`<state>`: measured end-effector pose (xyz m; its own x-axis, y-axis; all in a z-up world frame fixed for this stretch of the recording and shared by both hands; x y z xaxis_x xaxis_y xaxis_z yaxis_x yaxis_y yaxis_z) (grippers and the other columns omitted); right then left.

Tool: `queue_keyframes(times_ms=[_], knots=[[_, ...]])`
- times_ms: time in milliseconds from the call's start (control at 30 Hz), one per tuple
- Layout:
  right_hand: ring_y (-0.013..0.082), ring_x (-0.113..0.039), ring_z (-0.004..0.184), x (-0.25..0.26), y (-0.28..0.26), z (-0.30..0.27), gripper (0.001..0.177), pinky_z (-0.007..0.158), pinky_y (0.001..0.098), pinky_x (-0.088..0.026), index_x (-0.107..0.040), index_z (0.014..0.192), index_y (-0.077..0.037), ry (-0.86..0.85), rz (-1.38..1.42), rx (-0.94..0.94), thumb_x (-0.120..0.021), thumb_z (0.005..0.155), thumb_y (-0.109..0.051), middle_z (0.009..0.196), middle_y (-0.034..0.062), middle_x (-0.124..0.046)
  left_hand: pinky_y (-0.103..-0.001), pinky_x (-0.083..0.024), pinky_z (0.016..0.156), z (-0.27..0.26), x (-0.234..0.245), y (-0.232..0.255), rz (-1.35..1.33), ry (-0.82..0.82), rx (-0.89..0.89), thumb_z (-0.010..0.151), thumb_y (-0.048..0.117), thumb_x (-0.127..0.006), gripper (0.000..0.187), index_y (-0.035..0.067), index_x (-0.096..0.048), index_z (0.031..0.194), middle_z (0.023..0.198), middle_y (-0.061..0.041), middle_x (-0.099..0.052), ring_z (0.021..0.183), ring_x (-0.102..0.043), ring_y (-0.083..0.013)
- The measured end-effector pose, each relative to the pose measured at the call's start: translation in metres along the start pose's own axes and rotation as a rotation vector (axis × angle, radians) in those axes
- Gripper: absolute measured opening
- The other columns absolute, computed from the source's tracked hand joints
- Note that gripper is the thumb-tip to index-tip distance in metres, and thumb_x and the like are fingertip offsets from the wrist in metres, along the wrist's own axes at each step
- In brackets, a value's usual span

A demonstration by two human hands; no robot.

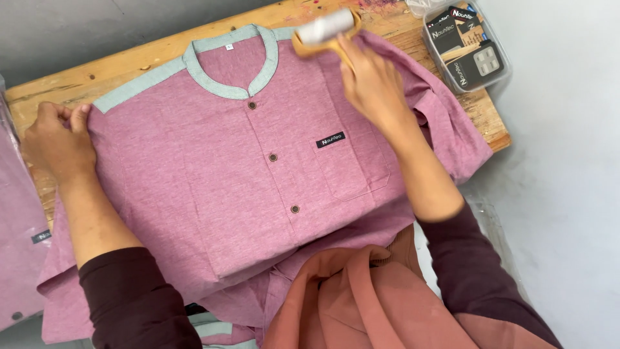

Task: A person uses a lint roller to clean a pink shirt on a wooden table and then folds it.

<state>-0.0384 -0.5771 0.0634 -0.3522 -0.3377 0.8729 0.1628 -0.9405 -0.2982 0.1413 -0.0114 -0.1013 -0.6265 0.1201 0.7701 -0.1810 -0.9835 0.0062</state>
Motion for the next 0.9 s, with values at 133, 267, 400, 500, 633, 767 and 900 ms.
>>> queue_keyframes(times_ms=[133, 267, 400, 500, 633, 767, 900], knots=[[0.0493, -0.069, 0.093, 0.071, -0.019, -0.098, 0.046, 0.075, 0.0578, -0.055, -0.060, 0.147, -0.017, -0.086, 0.073, -0.155, -0.057, 0.101, -0.017, 0.105, 0.0261, -0.069, -0.042, -0.045, 0.055, 0.000, -0.002, -0.001, -0.014, -0.013, -0.003, 0.117, 0.052, -0.102, 0.050, 0.023, -0.066, 0.098, 0.085, 0.007, -0.074, 0.069, -0.069, -0.0229], [0.0324, -0.062, 0.082, 0.142, 0.031, -0.192, 0.049, 0.074, 0.0428, -0.049, -0.063, 0.145, -0.032, -0.306, 0.023, -0.404, -0.062, 0.097, -0.024, 0.102, 0.0099, -0.068, -0.045, -0.045, 0.057, 0.002, 0.000, -0.001, -0.032, -0.033, -0.009, 0.120, 0.049, -0.100, 0.047, 0.021, -0.068, 0.100, 0.089, 0.004, -0.076, 0.071, -0.070, -0.0272], [0.0090, -0.057, 0.076, 0.195, 0.029, -0.218, 0.038, 0.077, 0.0282, -0.042, -0.069, 0.137, -0.050, -0.371, -0.310, -0.636, -0.064, 0.101, -0.039, 0.084, -0.0101, -0.061, -0.041, -0.046, 0.058, 0.001, -0.002, -0.001, -0.065, -0.068, 0.028, 0.120, 0.045, -0.102, 0.047, 0.019, -0.068, 0.101, 0.084, 0.003, -0.073, 0.070, -0.069, -0.0225], [0.0089, -0.069, 0.095, 0.168, 0.015, -0.193, 0.029, 0.079, 0.0237, -0.045, -0.077, 0.122, -0.027, -0.289, -0.042, -0.233, -0.068, 0.095, -0.029, 0.110, -0.0064, -0.076, -0.041, -0.043, 0.053, 0.000, -0.006, -0.003, -0.029, -0.042, 0.032, 0.121, 0.051, -0.104, 0.052, 0.021, -0.067, 0.099, 0.080, 0.005, -0.071, 0.065, -0.066, -0.0210], [0.0102, -0.052, 0.064, 0.094, -0.019, -0.137, 0.032, 0.062, 0.0283, -0.038, -0.073, 0.129, -0.037, -0.382, 0.102, -0.067, -0.063, 0.098, -0.037, 0.080, -0.0081, -0.059, -0.042, -0.045, 0.055, -0.001, -0.007, -0.006, -0.046, -0.017, 0.008, 0.119, 0.048, -0.102, 0.049, 0.021, -0.067, 0.099, 0.083, 0.005, -0.074, 0.066, -0.068, -0.0228], [0.0129, -0.057, 0.072, 0.041, -0.043, -0.098, 0.031, 0.066, 0.0301, -0.040, -0.070, 0.130, -0.039, -0.489, 0.375, 0.032, -0.063, 0.100, -0.037, 0.086, -0.0037, -0.060, -0.042, -0.046, 0.057, -0.002, -0.005, -0.005, -0.067, -0.023, 0.009, 0.120, 0.045, -0.102, 0.047, 0.021, -0.068, 0.098, 0.088, 0.006, -0.075, 0.068, -0.068, -0.0229], [0.0087, -0.053, 0.075, 0.056, 0.010, -0.101, 0.035, 0.069, 0.0240, -0.041, -0.070, 0.131, -0.030, -0.643, 0.603, -0.035, -0.066, 0.096, -0.032, 0.088, -0.0031, -0.064, -0.043, -0.046, 0.058, 0.002, 0.001, -0.001, -0.069, -0.017, -0.007, 0.118, 0.043, -0.102, 0.044, 0.019, -0.069, 0.100, 0.091, 0.004, -0.077, 0.072, -0.069, -0.0259]])
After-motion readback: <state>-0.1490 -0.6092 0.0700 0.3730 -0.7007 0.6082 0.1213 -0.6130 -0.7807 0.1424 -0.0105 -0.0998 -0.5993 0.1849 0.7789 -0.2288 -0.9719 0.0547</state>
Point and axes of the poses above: each hand's wrist, its own z-axis towards the middle knuckle, its own x-axis out of the back of the hand, y = z × x, the point moved 1 cm from there along z, towards the middle knuckle
